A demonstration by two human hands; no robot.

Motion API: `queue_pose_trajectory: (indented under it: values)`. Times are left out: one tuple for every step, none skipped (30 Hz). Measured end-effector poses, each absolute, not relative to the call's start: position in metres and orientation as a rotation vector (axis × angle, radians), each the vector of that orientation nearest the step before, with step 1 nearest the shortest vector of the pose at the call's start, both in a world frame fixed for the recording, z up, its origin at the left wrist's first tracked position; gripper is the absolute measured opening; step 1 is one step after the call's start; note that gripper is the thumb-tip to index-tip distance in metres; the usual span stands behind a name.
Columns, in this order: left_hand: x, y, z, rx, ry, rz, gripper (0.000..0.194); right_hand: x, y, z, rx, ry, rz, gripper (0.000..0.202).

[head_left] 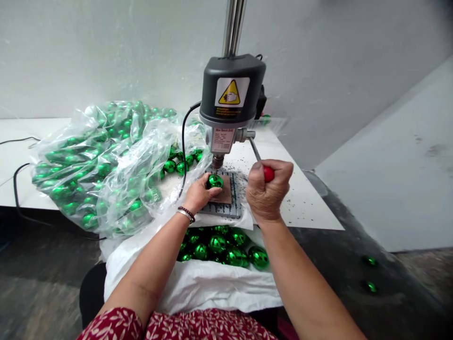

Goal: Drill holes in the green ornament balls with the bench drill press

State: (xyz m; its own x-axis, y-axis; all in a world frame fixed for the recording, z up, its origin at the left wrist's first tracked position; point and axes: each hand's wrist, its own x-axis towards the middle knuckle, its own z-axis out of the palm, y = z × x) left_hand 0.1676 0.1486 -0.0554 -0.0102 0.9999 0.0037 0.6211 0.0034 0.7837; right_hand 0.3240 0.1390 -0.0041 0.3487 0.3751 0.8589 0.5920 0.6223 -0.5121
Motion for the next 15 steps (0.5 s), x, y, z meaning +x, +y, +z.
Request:
queue_pose_trajectory:
  values:
    - [0.168, 0.149, -0.056, 1.678, 1.691, 0.821, 0.063, 0.324, 0.139, -0.003, -0.945, -1.260, -0.165, 0.017]
    - [0.168, 0.149, -0.056, 1.676, 1.690, 0.824, 0.063, 0.323, 0.140, 0.002, -0.937, -1.258, -0.160, 0.017]
    - [0.168, 0.149, -0.056, 1.669, 1.695, 0.831, 0.062, 0.323, 0.142, 0.009, -0.927, -1.255, -0.161, 0.018]
    - [0.169, 0.149, -0.056, 1.663, 1.704, 0.838, 0.060, 0.323, 0.146, 0.020, -0.925, -1.254, -0.157, 0.018]
    - [0.169, 0.149, -0.057, 1.664, 1.713, 0.847, 0.059, 0.324, 0.150, 0.032, -0.929, -1.255, -0.154, 0.019]
    - [0.169, 0.148, -0.057, 1.670, 1.715, 0.859, 0.057, 0.325, 0.156, 0.046, -0.946, -1.258, -0.146, 0.019]
    - [0.169, 0.147, -0.058, 1.678, 1.708, 0.879, 0.055, 0.326, 0.162, 0.060, -0.993, -1.271, -0.114, 0.019]
    - [0.168, 0.145, -0.058, 1.683, 1.687, 0.906, 0.054, 0.327, 0.167, 0.073, -1.040, -1.297, -0.065, 0.020]
    - [0.167, 0.142, -0.059, 1.688, 1.651, 0.933, 0.053, 0.329, 0.172, 0.084, -1.078, -1.324, -0.004, 0.021]
    - [0.165, 0.137, -0.058, 1.696, 1.603, 0.952, 0.052, 0.330, 0.176, 0.092, -1.109, -1.344, 0.050, 0.022]
    - [0.162, 0.132, -0.058, 1.704, 1.547, 0.959, 0.052, 0.331, 0.179, 0.098, -1.129, -1.353, 0.094, 0.022]
    - [0.159, 0.126, -0.056, 1.715, 1.486, 0.951, 0.054, 0.331, 0.180, 0.101, -1.141, -1.350, 0.125, 0.022]
    - [0.156, 0.120, -0.054, 1.728, 1.422, 0.929, 0.057, 0.331, 0.181, 0.101, -1.148, -1.339, 0.140, 0.022]
    - [0.152, 0.114, -0.052, 1.737, 1.361, 0.899, 0.060, 0.331, 0.181, 0.100, -1.147, -1.326, 0.144, 0.022]
    - [0.147, 0.109, -0.049, 1.739, 1.308, 0.877, 0.061, 0.331, 0.181, 0.099, -1.136, -1.315, 0.140, 0.022]
